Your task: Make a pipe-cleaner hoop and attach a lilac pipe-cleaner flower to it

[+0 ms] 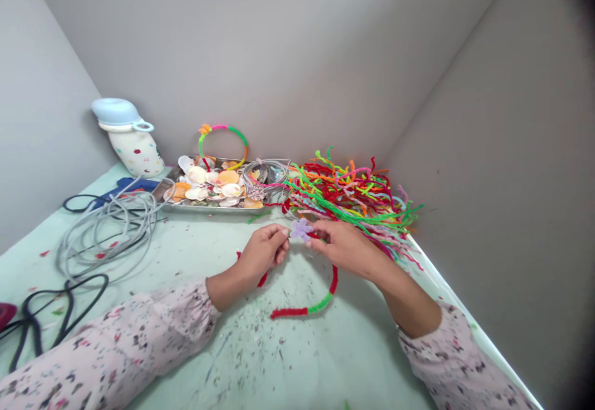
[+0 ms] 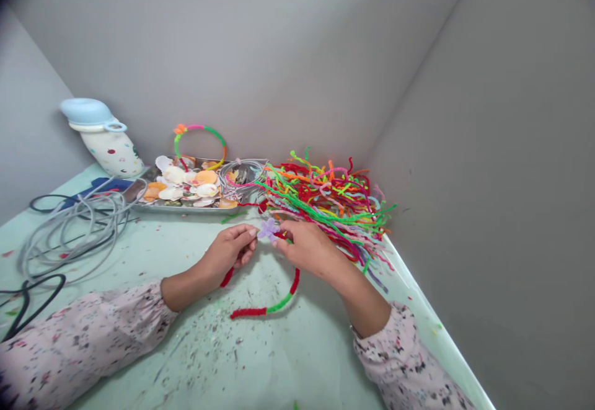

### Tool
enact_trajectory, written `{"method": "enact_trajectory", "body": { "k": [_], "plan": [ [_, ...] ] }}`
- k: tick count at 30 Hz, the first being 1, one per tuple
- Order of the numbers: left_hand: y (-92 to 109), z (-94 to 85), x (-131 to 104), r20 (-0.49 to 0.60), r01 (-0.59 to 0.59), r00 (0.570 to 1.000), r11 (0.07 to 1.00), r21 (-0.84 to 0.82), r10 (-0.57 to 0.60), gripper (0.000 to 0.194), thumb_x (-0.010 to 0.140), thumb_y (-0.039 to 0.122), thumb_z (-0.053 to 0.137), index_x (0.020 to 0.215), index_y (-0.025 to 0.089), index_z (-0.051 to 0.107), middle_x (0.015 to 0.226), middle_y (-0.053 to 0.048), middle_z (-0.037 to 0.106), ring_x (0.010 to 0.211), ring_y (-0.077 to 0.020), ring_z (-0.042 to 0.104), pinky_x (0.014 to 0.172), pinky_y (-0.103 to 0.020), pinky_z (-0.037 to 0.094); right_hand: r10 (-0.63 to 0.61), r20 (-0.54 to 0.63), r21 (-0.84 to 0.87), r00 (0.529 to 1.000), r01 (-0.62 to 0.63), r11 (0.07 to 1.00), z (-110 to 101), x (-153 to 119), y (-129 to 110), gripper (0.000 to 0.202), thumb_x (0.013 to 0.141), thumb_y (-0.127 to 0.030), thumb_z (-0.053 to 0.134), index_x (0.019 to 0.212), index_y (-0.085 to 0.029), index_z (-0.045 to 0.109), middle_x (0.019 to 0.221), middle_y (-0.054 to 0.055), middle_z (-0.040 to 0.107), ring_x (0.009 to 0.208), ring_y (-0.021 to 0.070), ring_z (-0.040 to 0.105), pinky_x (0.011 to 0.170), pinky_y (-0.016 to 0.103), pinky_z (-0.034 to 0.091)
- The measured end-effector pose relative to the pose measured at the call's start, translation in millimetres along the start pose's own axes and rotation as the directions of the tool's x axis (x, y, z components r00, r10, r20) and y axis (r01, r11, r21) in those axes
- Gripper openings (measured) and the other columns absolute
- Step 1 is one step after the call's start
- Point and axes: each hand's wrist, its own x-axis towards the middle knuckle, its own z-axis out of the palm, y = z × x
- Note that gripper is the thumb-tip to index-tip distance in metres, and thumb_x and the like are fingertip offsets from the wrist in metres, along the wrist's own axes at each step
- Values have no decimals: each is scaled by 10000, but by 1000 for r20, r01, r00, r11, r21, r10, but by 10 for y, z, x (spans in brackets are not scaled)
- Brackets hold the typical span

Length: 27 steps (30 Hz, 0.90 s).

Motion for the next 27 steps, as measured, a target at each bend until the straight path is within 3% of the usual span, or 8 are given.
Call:
{"method": "enact_trajectory", "body": {
  "k": [7, 13, 19, 27],
  "plan": [
    [4, -6, 8, -4, -5, 1000, 1000, -7, 5, 284, 821, 377, 545, 641, 168, 480, 380, 68, 426, 329, -42, 324, 359, -156, 206, 8, -2, -18, 1000, -8, 1000, -23, -14, -20, 167, 827, -319, 549, 874, -200, 656, 783, 12, 657, 669, 141, 545, 585, 237, 316],
    [-34, -35, 31, 1, -21, 1000, 995, -102, 21, 296, 804, 390, 573, 636, 165, 480, 397, 67, 418, 339, -44, 343, 344, -154, 206, 9, -1, 19, 1000, -9, 1000, -21, -16, 42, 300, 800, -325, 603, 1075, -213, 646, 774, 6, 651, 652, 140, 542, 595, 240, 336],
    [-54, -38, 28, 62, -39, 997, 986, -161, 50, 209, 774, 361, 621, 848, 176, 558, 594, 54, 538, 380, -40, 447, 333, -148, 248, -28, -73, 67, 997, 33, 997, 40, 19, 53, 185, 829, -255, 538, 961, -215, 661, 794, 1, 664, 659, 132, 551, 611, 243, 352],
    [-60, -47, 34, 60, -56, 996, 981, -184, 68, 215, 784, 354, 617, 745, 160, 533, 573, 45, 523, 366, -37, 439, 312, -139, 245, -52, -50, 117, 997, 57, 992, -4, 5, 41, 196, 835, -296, 546, 964, -214, 669, 769, -2, 646, 644, 127, 526, 600, 241, 351]
  ]
}}
